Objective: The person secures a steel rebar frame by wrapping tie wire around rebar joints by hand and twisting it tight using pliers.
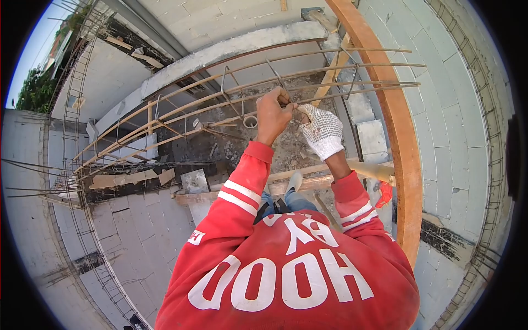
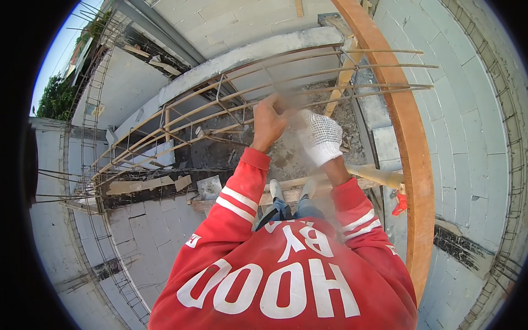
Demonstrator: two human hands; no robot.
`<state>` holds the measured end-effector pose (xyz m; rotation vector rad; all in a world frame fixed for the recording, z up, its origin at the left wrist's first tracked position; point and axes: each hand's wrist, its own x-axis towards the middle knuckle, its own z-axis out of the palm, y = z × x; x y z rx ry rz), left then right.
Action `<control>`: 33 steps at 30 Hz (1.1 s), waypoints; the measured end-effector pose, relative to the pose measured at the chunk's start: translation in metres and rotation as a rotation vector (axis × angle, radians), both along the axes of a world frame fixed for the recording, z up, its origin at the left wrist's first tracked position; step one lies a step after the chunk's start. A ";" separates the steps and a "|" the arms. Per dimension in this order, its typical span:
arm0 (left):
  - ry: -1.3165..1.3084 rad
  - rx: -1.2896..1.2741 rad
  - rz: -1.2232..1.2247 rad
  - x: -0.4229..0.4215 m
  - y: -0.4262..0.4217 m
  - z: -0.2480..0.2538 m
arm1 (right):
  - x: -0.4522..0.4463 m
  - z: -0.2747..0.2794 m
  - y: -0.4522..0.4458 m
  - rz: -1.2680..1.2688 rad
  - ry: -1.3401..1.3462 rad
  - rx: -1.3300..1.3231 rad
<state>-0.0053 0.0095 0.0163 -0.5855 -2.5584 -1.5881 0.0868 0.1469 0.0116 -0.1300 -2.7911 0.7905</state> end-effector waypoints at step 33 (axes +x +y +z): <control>0.367 0.070 0.045 0.009 -0.001 -0.031 | -0.089 0.009 0.044 0.222 -0.282 0.163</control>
